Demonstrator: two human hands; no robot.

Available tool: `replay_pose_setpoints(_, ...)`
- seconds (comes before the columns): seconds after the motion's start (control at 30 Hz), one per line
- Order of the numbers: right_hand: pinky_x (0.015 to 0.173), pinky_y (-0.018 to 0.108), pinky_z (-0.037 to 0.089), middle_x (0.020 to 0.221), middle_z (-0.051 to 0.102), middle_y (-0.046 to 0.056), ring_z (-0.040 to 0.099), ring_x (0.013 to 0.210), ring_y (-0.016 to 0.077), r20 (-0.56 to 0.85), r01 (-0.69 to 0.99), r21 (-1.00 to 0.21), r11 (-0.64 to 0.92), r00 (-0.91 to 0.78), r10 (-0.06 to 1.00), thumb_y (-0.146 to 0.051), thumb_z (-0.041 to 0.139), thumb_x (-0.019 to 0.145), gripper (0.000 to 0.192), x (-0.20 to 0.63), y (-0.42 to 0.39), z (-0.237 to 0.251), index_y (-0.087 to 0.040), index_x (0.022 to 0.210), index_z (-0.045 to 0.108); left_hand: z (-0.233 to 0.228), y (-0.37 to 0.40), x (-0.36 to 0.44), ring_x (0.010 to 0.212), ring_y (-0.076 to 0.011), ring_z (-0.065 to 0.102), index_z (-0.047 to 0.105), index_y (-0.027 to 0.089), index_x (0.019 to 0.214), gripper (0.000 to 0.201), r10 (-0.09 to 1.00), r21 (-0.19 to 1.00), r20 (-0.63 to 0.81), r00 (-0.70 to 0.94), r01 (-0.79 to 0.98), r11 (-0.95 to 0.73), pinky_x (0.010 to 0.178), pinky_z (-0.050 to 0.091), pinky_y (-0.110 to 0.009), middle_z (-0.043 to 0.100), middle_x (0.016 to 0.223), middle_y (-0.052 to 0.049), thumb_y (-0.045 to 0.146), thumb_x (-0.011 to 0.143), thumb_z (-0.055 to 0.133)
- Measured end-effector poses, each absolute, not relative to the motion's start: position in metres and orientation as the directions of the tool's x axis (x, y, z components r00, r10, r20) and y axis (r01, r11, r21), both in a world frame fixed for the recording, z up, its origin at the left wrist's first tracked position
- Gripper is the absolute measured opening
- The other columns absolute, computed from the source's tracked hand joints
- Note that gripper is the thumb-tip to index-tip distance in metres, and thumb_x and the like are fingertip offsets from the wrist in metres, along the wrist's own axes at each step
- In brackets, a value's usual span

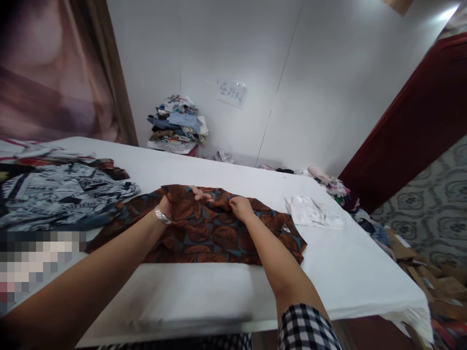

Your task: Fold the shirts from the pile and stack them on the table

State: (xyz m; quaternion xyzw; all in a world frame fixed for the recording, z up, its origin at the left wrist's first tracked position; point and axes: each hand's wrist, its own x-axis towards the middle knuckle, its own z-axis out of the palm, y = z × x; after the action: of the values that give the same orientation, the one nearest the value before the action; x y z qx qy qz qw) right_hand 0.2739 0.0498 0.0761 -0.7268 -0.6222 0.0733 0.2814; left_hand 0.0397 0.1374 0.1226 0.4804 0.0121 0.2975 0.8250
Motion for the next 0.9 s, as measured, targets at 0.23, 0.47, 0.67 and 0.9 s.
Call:
replay_pose_setpoints(0.23, 0.096, 0.036, 0.047, 0.124, 0.065, 0.005, 0.061, 0.107, 0.0197, 0.351, 0.622, -0.771, 0.136, 0.237, 0.906, -0.024, 0.056, 0.081, 0.047, 0.256, 0.030, 0.089, -0.025, 0.127, 0.059, 0.128, 0.164, 0.038, 0.115, -0.0315, 0.057, 0.063, 0.017, 0.055, 0.029, 0.439, 0.850, 0.321, 0.839, -0.460, 0.256, 0.103, 0.041, -0.048, 0.069, 0.094, -0.009, 0.037, 0.056, 0.084)
replay_pose_setpoints(0.47, 0.075, 0.029, 0.050, 0.080, 0.068, -0.002, 0.061, 0.077, 0.0169, 0.369, 0.408, -0.867, 0.285, 0.143, 0.918, -0.036, 0.058, 0.080, 0.019, 0.206, 0.033, 0.113, -0.022, 0.086, 0.069, 0.167, 0.148, 0.060, 0.109, -0.0277, 0.061, 0.064, 0.017, 0.062, 0.012, 0.488, 0.826, 0.297, 0.821, -0.477, 0.299, 0.101, 0.044, -0.045, 0.071, 0.101, -0.007, 0.021, 0.062, 0.075)
replay_pose_setpoints(0.67, 0.056, 0.023, 0.038, 0.057, 0.050, -0.005, 0.045, 0.056, 0.0121, 0.440, 0.473, -0.860, 0.191, 0.498, 0.747, -0.032, 0.058, 0.072, 0.013, 0.239, 0.041, 0.132, -0.021, 0.066, 0.055, 0.143, 0.149, 0.054, 0.088, -0.0251, 0.067, 0.066, 0.016, 0.097, 0.038, 0.640, 0.829, -0.123, 0.758, -0.276, 0.486, 0.084, 0.051, -0.045, 0.072, 0.093, -0.010, 0.050, 0.081, 0.059)
replay_pose_setpoints(0.9, 0.054, 0.023, 0.039, 0.059, 0.050, -0.006, 0.046, 0.056, 0.0112, 0.302, 0.385, -0.910, 0.156, 0.355, 0.885, -0.044, 0.071, 0.068, 0.028, 0.231, 0.026, 0.129, -0.021, 0.071, 0.055, 0.124, 0.123, 0.069, 0.061, -0.0135, 0.060, 0.063, 0.017, 0.084, 0.031, 0.715, 0.940, -0.014, 0.699, -0.233, 0.247, 0.073, 0.050, -0.034, 0.065, 0.070, -0.001, 0.030, 0.063, 0.081)
